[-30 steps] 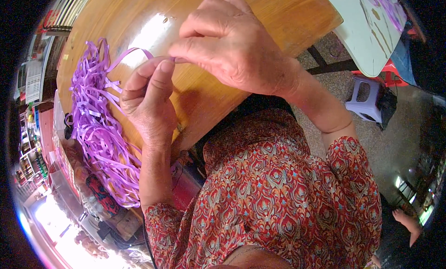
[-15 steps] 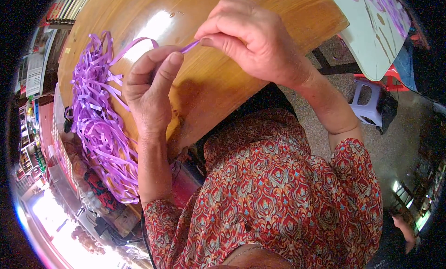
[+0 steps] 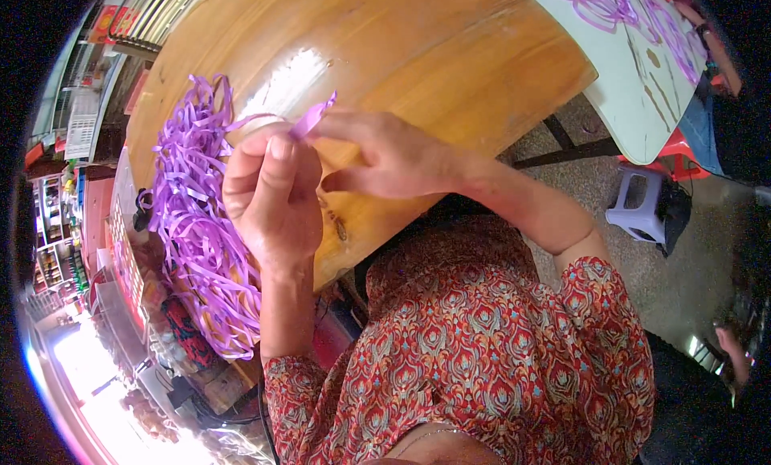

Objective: Tying knots or loops into a large number of purple ribbons at a table.

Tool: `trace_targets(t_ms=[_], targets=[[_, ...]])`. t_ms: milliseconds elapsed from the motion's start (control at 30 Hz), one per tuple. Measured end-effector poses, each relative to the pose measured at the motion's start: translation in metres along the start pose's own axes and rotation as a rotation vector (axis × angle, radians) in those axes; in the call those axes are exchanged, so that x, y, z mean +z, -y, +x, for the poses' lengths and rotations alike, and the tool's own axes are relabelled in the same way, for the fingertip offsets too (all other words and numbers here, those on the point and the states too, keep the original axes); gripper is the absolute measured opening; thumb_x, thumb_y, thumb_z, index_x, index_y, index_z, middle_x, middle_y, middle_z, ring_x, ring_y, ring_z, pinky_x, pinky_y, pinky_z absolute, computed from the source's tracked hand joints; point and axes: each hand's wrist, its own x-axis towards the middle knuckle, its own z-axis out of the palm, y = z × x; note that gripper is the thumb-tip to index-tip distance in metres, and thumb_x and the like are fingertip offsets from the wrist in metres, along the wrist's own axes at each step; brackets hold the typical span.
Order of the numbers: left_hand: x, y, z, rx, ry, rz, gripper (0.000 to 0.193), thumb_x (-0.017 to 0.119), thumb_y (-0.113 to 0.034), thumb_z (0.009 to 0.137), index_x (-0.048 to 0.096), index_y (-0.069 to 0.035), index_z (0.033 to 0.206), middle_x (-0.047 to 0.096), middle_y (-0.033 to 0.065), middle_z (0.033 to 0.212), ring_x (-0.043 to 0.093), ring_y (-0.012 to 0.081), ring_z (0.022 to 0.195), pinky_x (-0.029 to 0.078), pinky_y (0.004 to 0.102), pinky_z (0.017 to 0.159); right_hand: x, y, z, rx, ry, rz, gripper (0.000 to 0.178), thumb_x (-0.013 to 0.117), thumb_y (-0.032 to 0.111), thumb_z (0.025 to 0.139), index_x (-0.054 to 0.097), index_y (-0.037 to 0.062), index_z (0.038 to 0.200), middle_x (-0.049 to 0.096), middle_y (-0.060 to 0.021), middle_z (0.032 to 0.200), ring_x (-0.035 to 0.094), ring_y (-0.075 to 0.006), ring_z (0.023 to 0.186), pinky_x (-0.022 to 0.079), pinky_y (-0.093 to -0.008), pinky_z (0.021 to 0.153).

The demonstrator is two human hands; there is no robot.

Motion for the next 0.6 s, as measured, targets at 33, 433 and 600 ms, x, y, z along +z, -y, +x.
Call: trace_targets(t_ms=[33,433,600], targets=[[0.004,-0.007,-0.001,0.049,0.039,0.008,0.009,0.057,-0.004,0.087,0.062,0.001,0.092,0.053,0.0009,0.068,0.038,0.0068,0.05,0.028,0.0214,0.046,0.009,-0.003,0.005,-0.008,0.001,-0.003,0.053,0.071,0.013,0.075,0.05,0.0049,0.122,0.059,-0.0128,0.11,0.058,-0.0213,0.101,0.049,-0.0278,0.08],[-0.058,-0.105,0.013,0.318,0.256,-0.239,0.024,0.045,-0.025,0.095,0.058,-0.004,0.098,0.032,-0.0035,0.059,0.021,0.0075,0.043,0.02,0.0248,0.044,-0.05,0.042,0.011,-0.023,0.101,0.112,0.011,0.062,-0.002,0.078,0.062,-0.0028,0.089,0.06,-0.0115,0.084,0.057,-0.0191,0.078,0.045,-0.0297,0.069],[-0.074,-0.111,0.015,0.344,0.082,-0.424,0.024,0.046,-0.022,0.095,0.056,-0.001,0.093,0.024,-0.0048,0.056,0.018,0.0071,0.044,0.019,0.0245,0.044,-0.096,0.044,-0.011,0.092,0.005,0.04,0.012,0.061,-0.001,0.079,0.06,-0.0044,0.091,0.057,-0.0115,0.09,0.053,-0.0175,0.08,0.042,-0.0269,0.072]])
